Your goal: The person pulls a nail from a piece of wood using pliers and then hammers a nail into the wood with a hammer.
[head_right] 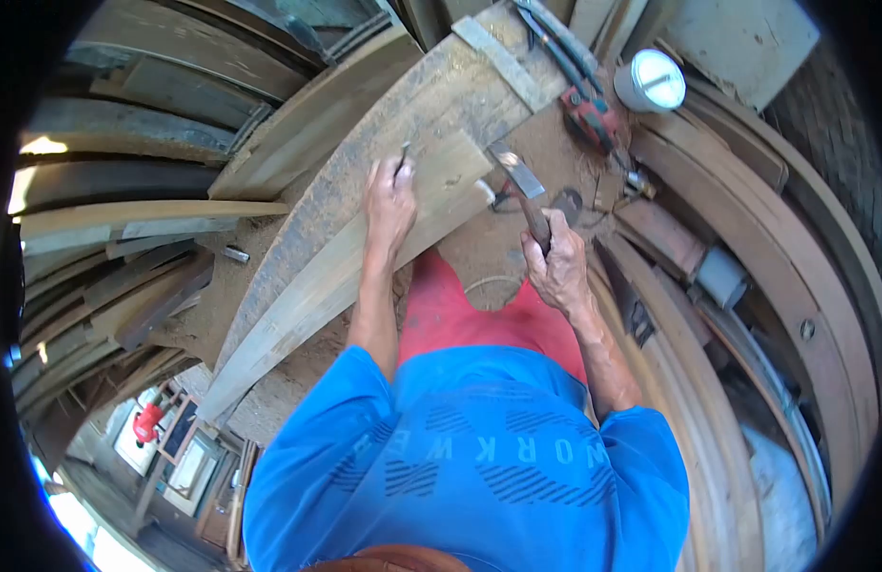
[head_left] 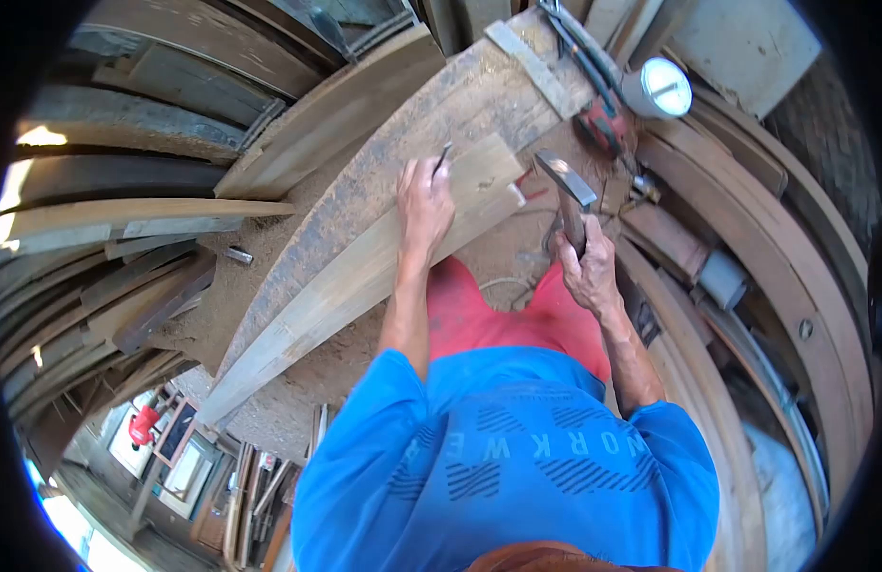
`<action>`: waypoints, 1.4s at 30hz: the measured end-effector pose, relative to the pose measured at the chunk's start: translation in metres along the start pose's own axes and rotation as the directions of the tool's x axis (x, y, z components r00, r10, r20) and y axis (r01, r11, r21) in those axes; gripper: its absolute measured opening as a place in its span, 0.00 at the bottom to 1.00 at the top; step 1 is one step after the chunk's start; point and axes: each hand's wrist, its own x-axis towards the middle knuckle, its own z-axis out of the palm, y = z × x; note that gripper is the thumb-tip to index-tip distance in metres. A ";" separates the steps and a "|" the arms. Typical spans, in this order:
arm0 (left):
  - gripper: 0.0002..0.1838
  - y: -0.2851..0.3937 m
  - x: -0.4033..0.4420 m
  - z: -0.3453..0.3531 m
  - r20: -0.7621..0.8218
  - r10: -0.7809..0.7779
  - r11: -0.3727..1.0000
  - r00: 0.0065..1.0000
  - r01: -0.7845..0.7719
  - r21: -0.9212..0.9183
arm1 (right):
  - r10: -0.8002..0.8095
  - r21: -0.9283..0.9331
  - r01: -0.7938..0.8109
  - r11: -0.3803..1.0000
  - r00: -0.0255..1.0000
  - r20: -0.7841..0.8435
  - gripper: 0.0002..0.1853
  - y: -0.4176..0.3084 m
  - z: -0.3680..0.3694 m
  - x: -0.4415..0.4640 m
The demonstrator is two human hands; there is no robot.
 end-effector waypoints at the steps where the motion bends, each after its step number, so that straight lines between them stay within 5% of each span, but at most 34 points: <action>1: 0.07 -0.012 -0.006 0.002 0.064 0.010 1.000 0.998 -0.009 -0.010 | 0.060 -0.029 -0.061 0.998 0.998 -0.023 0.12 0.000 0.012 -0.017; 7: 0.04 -0.028 0.012 0.003 0.185 0.133 0.989 0.974 -0.119 -0.084 | 0.436 0.080 -0.432 0.898 0.856 -0.279 0.15 0.025 0.091 -0.009; 8: 0.04 -0.029 0.012 0.003 0.172 0.159 0.985 0.972 -0.143 -0.102 | 0.377 0.149 -0.346 0.926 0.848 -0.374 0.16 0.030 0.108 -0.004; 11: 0.04 -0.031 0.010 0.004 0.167 0.199 0.975 0.966 -0.179 -0.131 | 0.511 0.317 -0.416 0.852 0.794 -0.331 0.16 0.020 0.129 -0.001; 16: 0.11 -0.048 0.015 0.016 0.261 0.105 0.992 0.960 -0.084 -0.090 | 0.375 -0.022 -0.440 0.898 0.790 -0.485 0.15 -0.009 0.112 -0.027; 20: 0.29 -0.030 0.024 0.005 0.392 0.217 0.976 0.894 -0.192 -0.102 | 0.277 -0.129 -0.399 0.908 0.801 -0.531 0.16 -0.031 0.104 -0.054; 23: 0.31 -0.016 0.029 0.001 0.432 0.283 0.945 0.856 -0.325 0.024 | 0.180 -0.132 -0.289 0.948 0.831 -0.527 0.15 -0.036 0.103 -0.063; 24: 0.30 -0.013 0.031 0.002 0.454 0.232 0.959 0.860 -0.279 0.040 | 0.347 0.008 -0.378 0.926 0.841 -0.416 0.14 -0.044 0.102 -0.065; 28: 0.25 -0.009 0.035 0.005 0.471 0.152 0.978 0.869 -0.201 0.054 | 0.448 0.090 -0.440 0.893 0.853 -0.270 0.16 -0.042 0.111 -0.063; 32: 0.17 -0.046 0.037 0.023 0.413 0.031 0.993 0.910 0.019 -0.117 | 0.236 0.000 -0.253 0.967 0.901 -0.364 0.24 -0.040 0.117 -0.055; 35: 0.12 -0.038 0.030 0.016 0.329 0.163 0.985 0.930 -0.135 -0.106 | 0.129 -0.071 -0.168 0.983 0.918 -0.376 0.27 -0.034 0.123 -0.055; 42: 0.11 -0.039 0.029 0.019 0.301 0.149 0.983 0.942 -0.107 -0.151 | 0.124 -0.100 -0.167 0.981 0.934 -0.336 0.26 -0.030 0.123 -0.054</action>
